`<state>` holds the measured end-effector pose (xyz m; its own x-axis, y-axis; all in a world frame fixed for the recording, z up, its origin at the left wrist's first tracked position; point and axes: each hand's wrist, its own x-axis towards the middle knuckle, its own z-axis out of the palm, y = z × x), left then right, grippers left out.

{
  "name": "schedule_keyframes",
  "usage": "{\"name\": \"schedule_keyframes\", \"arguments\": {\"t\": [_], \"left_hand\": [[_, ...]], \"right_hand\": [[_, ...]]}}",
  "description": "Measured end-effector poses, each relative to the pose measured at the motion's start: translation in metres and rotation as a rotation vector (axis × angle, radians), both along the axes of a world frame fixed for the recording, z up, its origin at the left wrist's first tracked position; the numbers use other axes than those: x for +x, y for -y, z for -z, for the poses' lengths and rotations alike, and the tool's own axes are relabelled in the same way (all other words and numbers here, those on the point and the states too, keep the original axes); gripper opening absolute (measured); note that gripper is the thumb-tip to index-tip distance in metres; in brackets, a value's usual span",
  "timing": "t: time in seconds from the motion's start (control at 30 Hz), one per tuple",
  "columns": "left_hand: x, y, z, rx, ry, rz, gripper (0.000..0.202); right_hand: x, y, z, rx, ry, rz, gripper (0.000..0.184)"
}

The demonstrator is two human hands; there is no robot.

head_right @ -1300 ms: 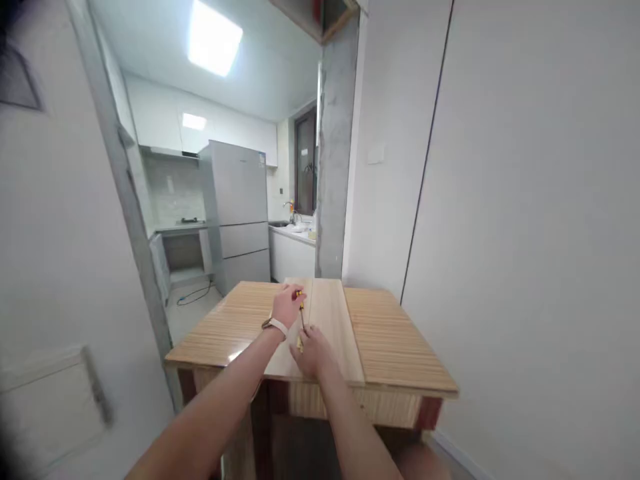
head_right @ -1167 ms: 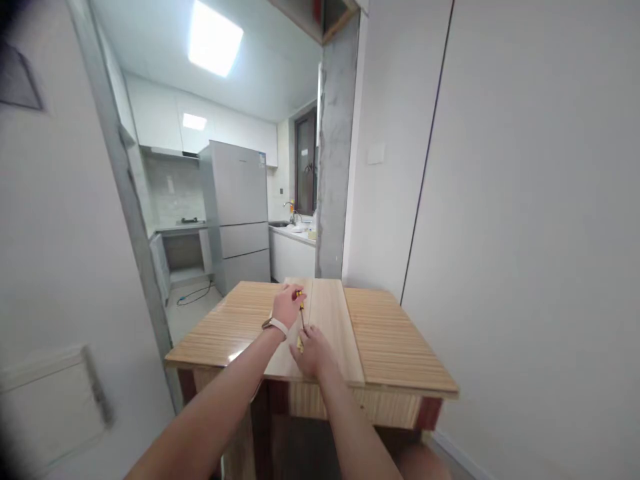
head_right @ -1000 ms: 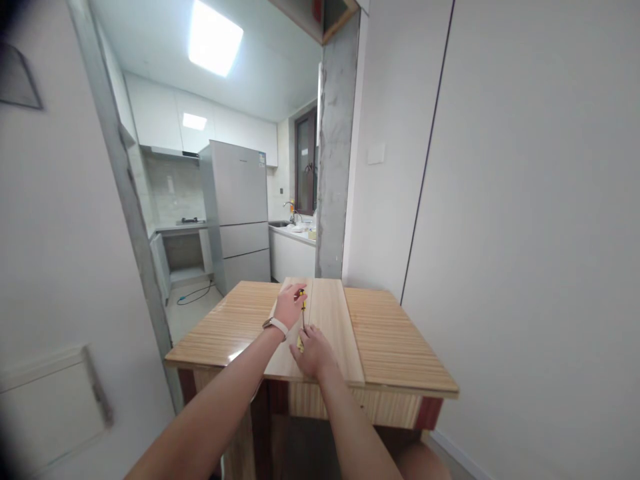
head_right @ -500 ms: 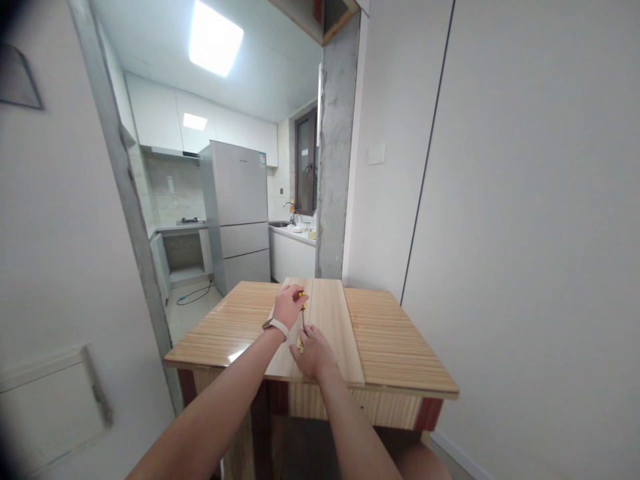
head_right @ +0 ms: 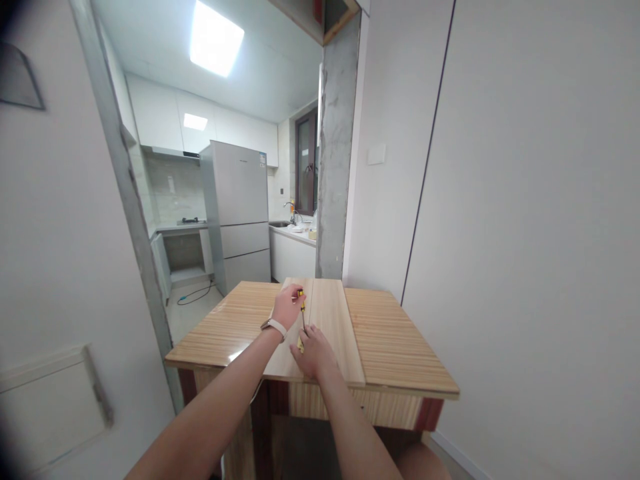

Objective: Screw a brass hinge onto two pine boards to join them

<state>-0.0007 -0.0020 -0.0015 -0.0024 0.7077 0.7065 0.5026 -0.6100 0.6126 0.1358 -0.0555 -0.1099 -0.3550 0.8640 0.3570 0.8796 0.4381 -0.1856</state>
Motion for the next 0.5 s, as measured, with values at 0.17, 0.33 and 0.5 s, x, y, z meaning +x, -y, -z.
{"name": "schedule_keyframes", "arguments": {"t": [0.17,0.33,0.5], "left_hand": [[0.0016,0.0032,-0.0006,-0.002,0.014,-0.010,0.021],[0.0038,0.0037,-0.0052,-0.021,-0.002,-0.056,0.017],[0.0031,0.0044,-0.0071,-0.016,-0.021,-0.091,0.016]], "right_hand": [[-0.0009,0.0009,-0.0019,0.004,-0.004,-0.003,0.067],[-0.0018,0.0022,-0.0024,0.016,-0.032,-0.010,0.067],[-0.0008,0.0024,-0.0024,-0.013,-0.025,0.000,0.066]]}}
